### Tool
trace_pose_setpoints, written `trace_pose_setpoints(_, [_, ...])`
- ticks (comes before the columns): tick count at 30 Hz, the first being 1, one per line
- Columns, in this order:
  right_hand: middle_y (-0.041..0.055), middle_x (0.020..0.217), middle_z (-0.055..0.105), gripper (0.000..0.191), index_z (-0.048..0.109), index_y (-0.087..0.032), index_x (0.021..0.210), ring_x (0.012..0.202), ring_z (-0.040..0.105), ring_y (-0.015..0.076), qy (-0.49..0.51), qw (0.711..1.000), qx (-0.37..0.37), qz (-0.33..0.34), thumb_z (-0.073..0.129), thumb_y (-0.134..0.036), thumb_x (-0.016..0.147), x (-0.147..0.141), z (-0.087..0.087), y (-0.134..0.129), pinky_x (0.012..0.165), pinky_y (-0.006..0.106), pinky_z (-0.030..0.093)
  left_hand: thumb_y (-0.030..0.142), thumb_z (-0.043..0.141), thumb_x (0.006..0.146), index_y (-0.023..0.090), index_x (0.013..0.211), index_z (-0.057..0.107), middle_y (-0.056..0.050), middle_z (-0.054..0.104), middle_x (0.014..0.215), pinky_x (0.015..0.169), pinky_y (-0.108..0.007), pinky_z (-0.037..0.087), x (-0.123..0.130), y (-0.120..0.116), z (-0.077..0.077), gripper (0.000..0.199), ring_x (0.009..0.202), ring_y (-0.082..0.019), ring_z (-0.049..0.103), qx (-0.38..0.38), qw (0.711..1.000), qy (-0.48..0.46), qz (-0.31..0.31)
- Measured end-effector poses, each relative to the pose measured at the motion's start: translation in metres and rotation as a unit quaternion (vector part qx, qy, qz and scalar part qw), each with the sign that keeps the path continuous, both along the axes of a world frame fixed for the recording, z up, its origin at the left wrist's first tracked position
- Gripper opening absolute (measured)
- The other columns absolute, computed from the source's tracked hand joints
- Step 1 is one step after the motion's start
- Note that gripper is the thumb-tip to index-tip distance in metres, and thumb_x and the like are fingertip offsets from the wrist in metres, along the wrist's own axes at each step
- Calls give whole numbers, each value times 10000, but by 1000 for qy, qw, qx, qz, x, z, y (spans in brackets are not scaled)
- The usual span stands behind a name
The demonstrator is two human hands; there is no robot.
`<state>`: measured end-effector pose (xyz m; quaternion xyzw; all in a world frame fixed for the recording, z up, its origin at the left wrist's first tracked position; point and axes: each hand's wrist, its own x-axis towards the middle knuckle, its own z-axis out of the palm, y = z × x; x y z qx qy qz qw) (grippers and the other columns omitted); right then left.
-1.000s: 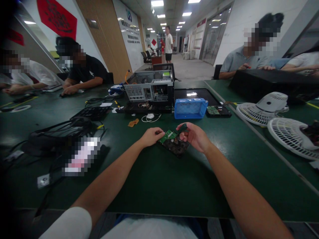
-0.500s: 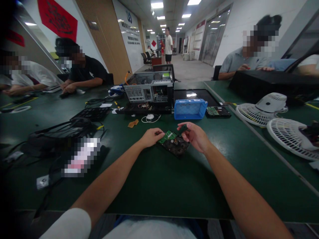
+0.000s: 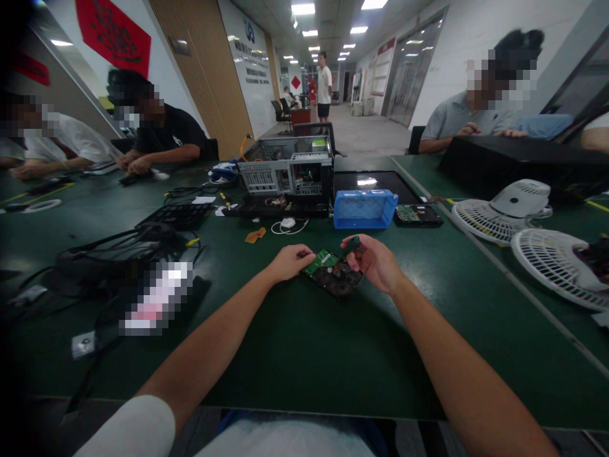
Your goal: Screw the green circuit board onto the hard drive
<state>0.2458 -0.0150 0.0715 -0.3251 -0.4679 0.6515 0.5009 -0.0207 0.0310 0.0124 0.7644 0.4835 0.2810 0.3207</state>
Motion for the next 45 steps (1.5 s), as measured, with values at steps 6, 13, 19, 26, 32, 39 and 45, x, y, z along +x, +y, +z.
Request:
trace_pose_setpoints(6, [66, 1016, 690, 292, 718, -201, 991, 641, 549, 139, 8, 1000, -16, -24, 573, -448, 934, 1, -3, 4, 521, 277, 402, 443, 613, 947, 175, 1012, 753, -54, 737, 934, 675, -261, 511, 1, 0, -1, 310, 768, -170, 650, 9, 1000, 3, 0])
trace_pose_setpoints(13, [55, 1031, 696, 307, 703, -231, 1114, 583, 506, 118, -34, 998, 6, -59, 575, -440, 929, 6, 1, 4, 431, 243, 298, 443, 617, 943, 180, 1017, 749, -50, 741, 924, 666, -262, 507, 0, 2, -4, 304, 767, -173, 656, 10, 1000, 1, 1])
trace_pose_setpoints(19, [84, 1140, 717, 294, 703, -216, 1070, 673, 584, 146, -18, 999, 9, -48, 593, -447, 927, 7, -1, 5, 476, 255, 382, 432, 623, 940, 186, 1022, 750, -44, 741, 928, 661, -260, 507, 0, 1, -3, 289, 775, -172, 655, 2, 1000, 9, 4])
trace_pose_setpoints(26, [80, 1060, 735, 281, 710, -227, 1064, 680, 600, 158, 4, 999, 12, -47, 596, -444, 926, 6, -4, 5, 606, 307, 485, 438, 620, 942, 184, 1019, 750, -48, 740, 933, 670, -269, 509, 1, 1, -1, 296, 787, -179, 659, -5, 1000, 7, 8])
trace_pose_setpoints(32, [74, 1054, 730, 273, 709, -233, 1065, 685, 596, 156, 2, 999, 12, -42, 608, -438, 916, 6, -3, 4, 606, 301, 490, 437, 622, 943, 184, 1011, 748, -44, 739, 932, 689, -272, 509, 1, 1, -1, 291, 779, -173, 660, 7, 1000, 2, 1])
trace_pose_setpoints(39, [59, 1029, 732, 327, 699, -257, 1167, 581, 521, 115, -24, 998, 20, -51, 650, -429, 893, 7, 0, 4, 481, 259, 389, 439, 614, 950, 184, 1006, 747, -44, 738, 921, 687, -272, 503, 1, 2, -5, 293, 775, -173, 658, 14, 1000, 6, 1])
trace_pose_setpoints(45, [70, 1046, 729, 256, 728, -215, 1059, 604, 551, 113, -52, 998, 21, -31, 702, -388, 873, 7, 4, 0, 488, 254, 393, 433, 621, 948, 191, 1024, 744, -36, 740, 926, 680, -265, 500, 0, 1, -3, 282, 787, -172, 663, 9, 1000, 9, 3])
